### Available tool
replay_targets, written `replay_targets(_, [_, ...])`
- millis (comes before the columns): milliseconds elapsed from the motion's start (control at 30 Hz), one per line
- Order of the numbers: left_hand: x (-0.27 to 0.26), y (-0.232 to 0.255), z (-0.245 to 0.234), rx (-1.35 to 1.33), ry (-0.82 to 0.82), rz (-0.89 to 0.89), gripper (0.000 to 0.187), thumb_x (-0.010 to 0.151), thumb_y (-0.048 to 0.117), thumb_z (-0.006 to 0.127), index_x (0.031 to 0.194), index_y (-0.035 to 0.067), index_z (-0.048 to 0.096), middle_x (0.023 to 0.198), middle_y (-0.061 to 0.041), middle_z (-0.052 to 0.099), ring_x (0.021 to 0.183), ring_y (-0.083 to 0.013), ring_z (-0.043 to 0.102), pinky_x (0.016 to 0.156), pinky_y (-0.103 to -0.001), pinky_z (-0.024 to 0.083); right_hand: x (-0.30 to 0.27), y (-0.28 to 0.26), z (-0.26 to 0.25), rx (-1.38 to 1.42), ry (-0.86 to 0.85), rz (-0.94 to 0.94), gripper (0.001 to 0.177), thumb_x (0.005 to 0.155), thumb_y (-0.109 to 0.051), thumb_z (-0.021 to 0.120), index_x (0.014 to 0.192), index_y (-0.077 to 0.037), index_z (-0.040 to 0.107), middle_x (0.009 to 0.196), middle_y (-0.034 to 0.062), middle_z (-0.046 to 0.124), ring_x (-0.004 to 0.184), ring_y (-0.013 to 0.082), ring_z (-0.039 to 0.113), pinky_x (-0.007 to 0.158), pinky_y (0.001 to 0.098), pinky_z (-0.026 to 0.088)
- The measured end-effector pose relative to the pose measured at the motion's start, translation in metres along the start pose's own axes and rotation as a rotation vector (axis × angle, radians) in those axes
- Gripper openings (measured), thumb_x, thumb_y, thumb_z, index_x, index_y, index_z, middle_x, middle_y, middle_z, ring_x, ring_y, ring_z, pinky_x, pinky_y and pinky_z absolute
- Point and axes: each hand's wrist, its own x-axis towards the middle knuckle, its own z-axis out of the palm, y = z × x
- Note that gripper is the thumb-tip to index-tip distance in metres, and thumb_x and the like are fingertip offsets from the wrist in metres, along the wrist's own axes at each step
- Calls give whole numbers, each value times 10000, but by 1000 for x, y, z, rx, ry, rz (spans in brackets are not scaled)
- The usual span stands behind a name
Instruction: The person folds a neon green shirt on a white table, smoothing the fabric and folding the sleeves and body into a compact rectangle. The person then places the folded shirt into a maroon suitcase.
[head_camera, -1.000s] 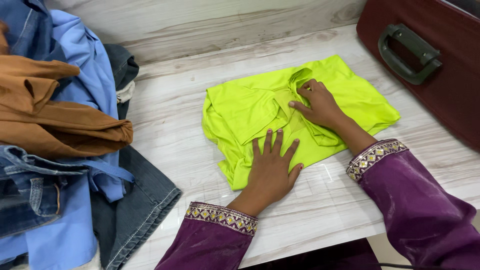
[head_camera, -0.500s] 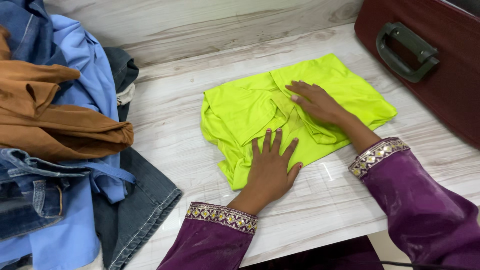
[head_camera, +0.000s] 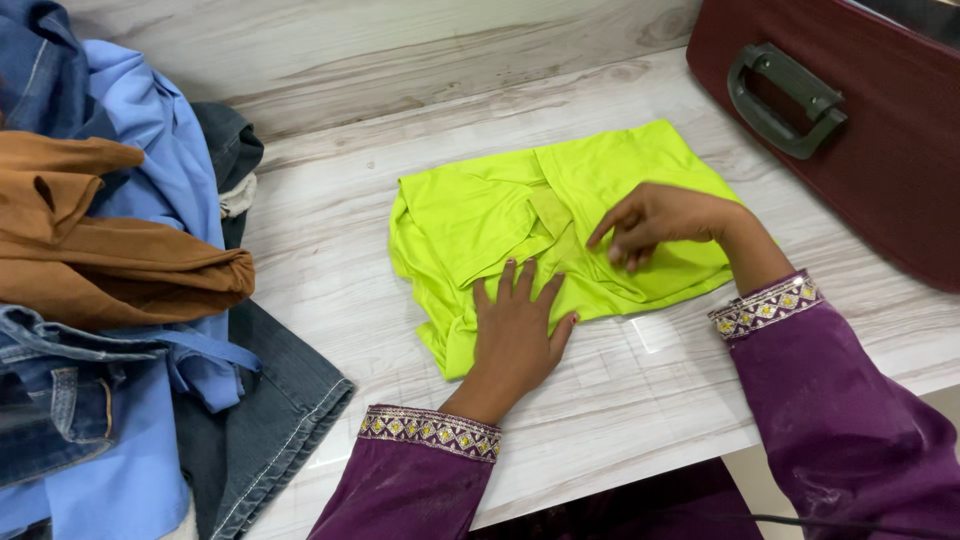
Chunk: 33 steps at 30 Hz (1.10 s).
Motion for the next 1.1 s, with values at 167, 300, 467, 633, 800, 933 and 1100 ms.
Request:
replay_targets(167, [7,8,2,-111,252,136,421,1026,373,620,1347,101,619,1451,-126,573,1376,-314,508,1154,-540,366,-15,15,-32,-344,621,213,261,878,-187,808,1048,11,799,839,153,794,688,184,738,680,311,579])
replay_targets(300, [30,45,17,-204,448,476,536,884,358,655,1324,51,639,1376,-176,584,1301,-357,507,1075,-521,377,-28,46,-59,-434,472,501,373,778,-304,907,973,-6,799,839,149,835,728,204,770,740,333,605])
replay_targets(467, [40,47,31,-233,163,345,334,911,328,687,1086,46,650,1106,-132,610,1111,-306,547,963,-510,418,-29,72,-75,-655,523,692,551,703,-533,908,1025,-90,848,902,84,829,814,213,760,807,355,578])
replay_targets(633, [34,34,29,-344,233,266,250,988,331,682,988,84,650,1025,-95,615,1062,-276,570,973,-471,443,-18,89,-74,-813,726,592,724,722,-675,847,1168,-109,767,914,132,749,829,259,688,739,412,536])
replay_targets(800, [33,28,29,-234,418,241,392,977,313,641,1279,63,637,1367,-161,608,1383,-362,506,1182,-538,344,0,104,-78,-323,640,440,676,859,-579,774,1042,72,767,780,181,723,634,232,642,572,370,480])
replay_targets(933, [36,31,27,-98,125,219,647,915,478,614,1426,93,516,1531,-253,401,1425,-442,314,1143,-652,127,21,160,-96,188,688,248,504,846,-309,894,1043,95,665,758,97,645,586,152,533,500,302,391])
replay_targets(1100, [31,24,10,-349,44,209,616,940,468,649,1439,122,544,1533,-221,446,1455,-407,358,1172,-623,188,16,161,-101,1076,477,53,225,911,-144,764,1061,18,717,894,88,755,712,147,680,630,287,553])
